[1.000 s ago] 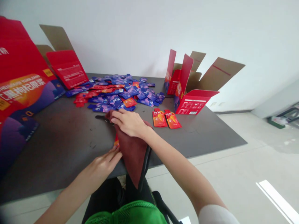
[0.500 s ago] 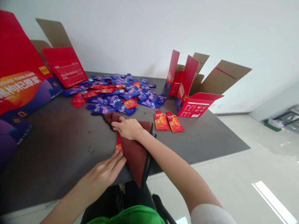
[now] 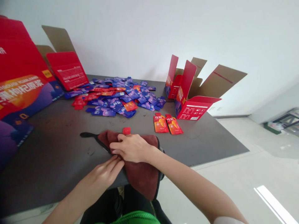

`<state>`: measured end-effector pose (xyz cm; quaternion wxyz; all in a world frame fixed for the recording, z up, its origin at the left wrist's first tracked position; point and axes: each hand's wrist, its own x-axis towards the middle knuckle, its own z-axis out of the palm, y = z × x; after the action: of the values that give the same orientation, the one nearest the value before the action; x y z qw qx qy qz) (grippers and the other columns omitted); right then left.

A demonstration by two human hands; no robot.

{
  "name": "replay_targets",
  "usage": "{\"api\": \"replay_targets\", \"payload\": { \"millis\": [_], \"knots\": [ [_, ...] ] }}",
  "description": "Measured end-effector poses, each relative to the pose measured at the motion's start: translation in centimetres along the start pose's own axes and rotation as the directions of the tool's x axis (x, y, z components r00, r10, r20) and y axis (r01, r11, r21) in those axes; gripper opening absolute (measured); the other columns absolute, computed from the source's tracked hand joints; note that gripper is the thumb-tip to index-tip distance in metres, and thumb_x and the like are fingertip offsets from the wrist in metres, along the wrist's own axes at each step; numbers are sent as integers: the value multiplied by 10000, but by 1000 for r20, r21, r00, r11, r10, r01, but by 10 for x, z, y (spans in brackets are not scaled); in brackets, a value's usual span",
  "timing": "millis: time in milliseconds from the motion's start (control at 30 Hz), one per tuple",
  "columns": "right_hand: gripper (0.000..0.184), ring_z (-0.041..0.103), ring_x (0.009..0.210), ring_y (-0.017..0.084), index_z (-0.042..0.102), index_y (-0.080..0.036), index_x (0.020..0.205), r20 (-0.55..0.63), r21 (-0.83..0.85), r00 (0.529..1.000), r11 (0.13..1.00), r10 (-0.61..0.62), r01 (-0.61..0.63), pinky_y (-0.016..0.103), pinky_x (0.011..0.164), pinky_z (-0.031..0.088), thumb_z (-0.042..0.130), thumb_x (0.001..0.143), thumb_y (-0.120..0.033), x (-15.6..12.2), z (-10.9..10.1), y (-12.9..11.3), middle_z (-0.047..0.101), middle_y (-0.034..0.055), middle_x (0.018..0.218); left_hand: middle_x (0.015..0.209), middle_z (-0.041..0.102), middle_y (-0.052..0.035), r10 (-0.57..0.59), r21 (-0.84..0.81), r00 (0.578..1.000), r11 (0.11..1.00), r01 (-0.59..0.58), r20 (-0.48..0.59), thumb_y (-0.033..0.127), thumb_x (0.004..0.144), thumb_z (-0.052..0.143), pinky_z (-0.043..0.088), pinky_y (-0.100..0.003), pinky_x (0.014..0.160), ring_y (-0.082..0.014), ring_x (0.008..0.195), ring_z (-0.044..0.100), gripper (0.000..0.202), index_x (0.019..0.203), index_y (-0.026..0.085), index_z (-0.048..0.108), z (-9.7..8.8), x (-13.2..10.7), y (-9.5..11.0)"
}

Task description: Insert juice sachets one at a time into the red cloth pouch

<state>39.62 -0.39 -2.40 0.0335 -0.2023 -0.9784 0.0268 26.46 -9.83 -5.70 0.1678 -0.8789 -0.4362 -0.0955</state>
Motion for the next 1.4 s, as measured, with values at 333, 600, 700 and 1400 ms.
{"api": "replay_targets", "payload": {
  "millis": [333,600,700,1400],
  "knots": [
    [333,526,730,138,476,-279,1081,-18,-66,966,963,259,-260,248,565,310,213,921,-407,66,12,58,514,23,982,1003,654,-165,-4,-27,996,1000,2,-85,-22,776,320,511,-268,759,-221,985,597,335,970,79,574,5,-1,-1],
    [317,478,689,103,503,-270,1000,-66,49,997,998,41,-38,235,522,271,226,923,-405,12,-11,9,500,2,934,875,673,-121,-4,5,1000,1000,4,7,-32,773,298,525,-271,694,-203,860,639,339,915,106,573,2,0,3],
    [293,456,638,107,516,-277,983,-2,-25,1000,1000,-11,11,241,473,201,253,916,-388,10,1,4,499,12,904,887,672,-123,7,30,1000,1000,-7,-22,-5,791,305,518,-264,704,-206,880,632,322,922,99,580,3,0,1],
    [287,462,657,109,520,-281,969,40,-18,998,999,42,-41,236,488,225,257,917,-385,6,2,10,489,8,877,927,668,-156,3,-27,999,1000,-5,-53,-3,793,327,528,-278,721,-227,926,622,291,909,83,580,4,1,0]
  ]
}}
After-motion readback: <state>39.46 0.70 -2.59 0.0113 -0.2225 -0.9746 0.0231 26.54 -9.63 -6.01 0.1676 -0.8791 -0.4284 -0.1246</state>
